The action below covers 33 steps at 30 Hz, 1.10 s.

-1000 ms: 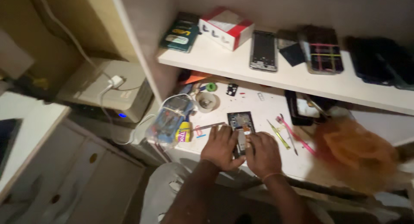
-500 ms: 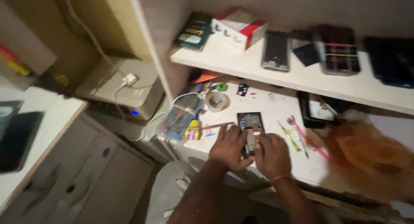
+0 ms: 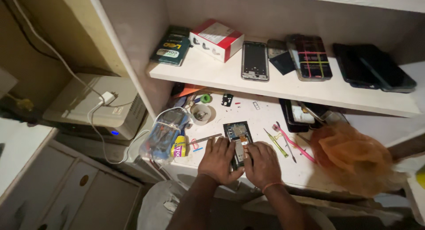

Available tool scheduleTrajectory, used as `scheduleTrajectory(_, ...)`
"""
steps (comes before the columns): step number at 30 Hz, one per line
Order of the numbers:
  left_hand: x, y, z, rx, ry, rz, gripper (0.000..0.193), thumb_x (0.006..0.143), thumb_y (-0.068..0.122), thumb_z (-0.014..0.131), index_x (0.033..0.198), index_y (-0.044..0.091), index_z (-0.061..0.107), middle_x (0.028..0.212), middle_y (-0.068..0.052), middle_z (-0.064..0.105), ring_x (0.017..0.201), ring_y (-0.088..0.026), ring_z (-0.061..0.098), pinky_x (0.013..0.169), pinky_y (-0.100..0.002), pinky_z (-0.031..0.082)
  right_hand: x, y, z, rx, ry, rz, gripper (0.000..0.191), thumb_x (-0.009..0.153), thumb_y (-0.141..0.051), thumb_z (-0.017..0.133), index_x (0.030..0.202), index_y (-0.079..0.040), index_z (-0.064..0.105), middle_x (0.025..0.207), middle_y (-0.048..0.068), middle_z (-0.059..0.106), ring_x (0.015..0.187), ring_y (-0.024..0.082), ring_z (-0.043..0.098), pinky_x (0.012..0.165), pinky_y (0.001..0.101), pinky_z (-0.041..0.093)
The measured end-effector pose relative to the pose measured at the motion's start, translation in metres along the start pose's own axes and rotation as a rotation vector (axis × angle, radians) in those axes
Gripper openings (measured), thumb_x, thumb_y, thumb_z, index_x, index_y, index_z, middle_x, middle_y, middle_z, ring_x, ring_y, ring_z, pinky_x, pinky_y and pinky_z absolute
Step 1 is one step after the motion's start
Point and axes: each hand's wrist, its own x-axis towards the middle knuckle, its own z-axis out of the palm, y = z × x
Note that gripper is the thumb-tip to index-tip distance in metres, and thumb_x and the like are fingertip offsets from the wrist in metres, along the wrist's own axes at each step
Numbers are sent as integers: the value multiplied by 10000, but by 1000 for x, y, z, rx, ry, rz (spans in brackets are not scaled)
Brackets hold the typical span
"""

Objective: The person disassembles a smartphone on a workbench, removing the back cover and internal components. They use a small screwdriver and a plastic pry tool to detach parts and place them on the table. The person then reassembles the phone by reinserting components and securing the back cover.

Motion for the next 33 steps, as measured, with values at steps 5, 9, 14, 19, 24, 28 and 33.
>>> scheduleTrajectory(5,2,3,-4,28,-77,-31,964,795,626,642,1470,-32,439,1443,-290,473,1417,-438,374,1191,-638,162,0,0,0,-23,-20,21,262,884,-181,632,1098,-33,670,1116,167,658,1118,373,595,1015,489,446)
scheduleTrajectory(9,4,4,-7,4,-89,-52,962,791,624,649,1476,-16,434,1463,-292,453,1419,-432,362,1176,-637,160,2,-1,-2,36,25,-26,255,881,-168,632,1096,-35,667,1113,161,657,1111,374,594,1010,489,450)
scheduleTrajectory(14,4,4,-7,3,-146,-86,962,780,632,648,1466,-5,425,1477,-265,446,1434,-416,358,1183,-630,156,2,-1,-4,33,10,-29,275,858,-166,644,1093,-24,660,1091,165,644,1091,382,588,994,494,447)
scheduleTrajectory(19,2,2,-1,24,-44,-39,961,786,634,650,1470,-4,430,1461,-268,459,1414,-414,377,1173,-639,168,0,-1,-2,-2,0,22,267,867,-184,646,1095,-46,675,1091,160,645,1093,377,589,1001,490,451)
scheduleTrajectory(24,2,0,1,30,-16,-27,946,793,642,640,1457,-3,443,1454,-270,472,1398,-420,396,1166,-633,188,1,-2,-4,13,-2,24,277,885,-197,641,1112,-42,672,1103,156,644,1107,369,592,1013,488,448)
scheduleTrajectory(28,3,1,-1,36,-8,-18,947,789,646,630,1451,-6,447,1433,-268,486,1389,-418,407,1171,-629,189,1,-3,-7,23,-13,35,290,869,-199,644,1112,-45,679,1100,157,644,1112,368,591,1014,483,446)
scheduleTrajectory(33,2,2,-2,41,-22,-25,954,800,663,619,1459,-3,444,1438,-270,482,1386,-415,406,1170,-629,180,0,-3,-4,0,-20,51,308,867,-202,646,1129,-43,673,1119,155,647,1125,361,591,1026,479,444)
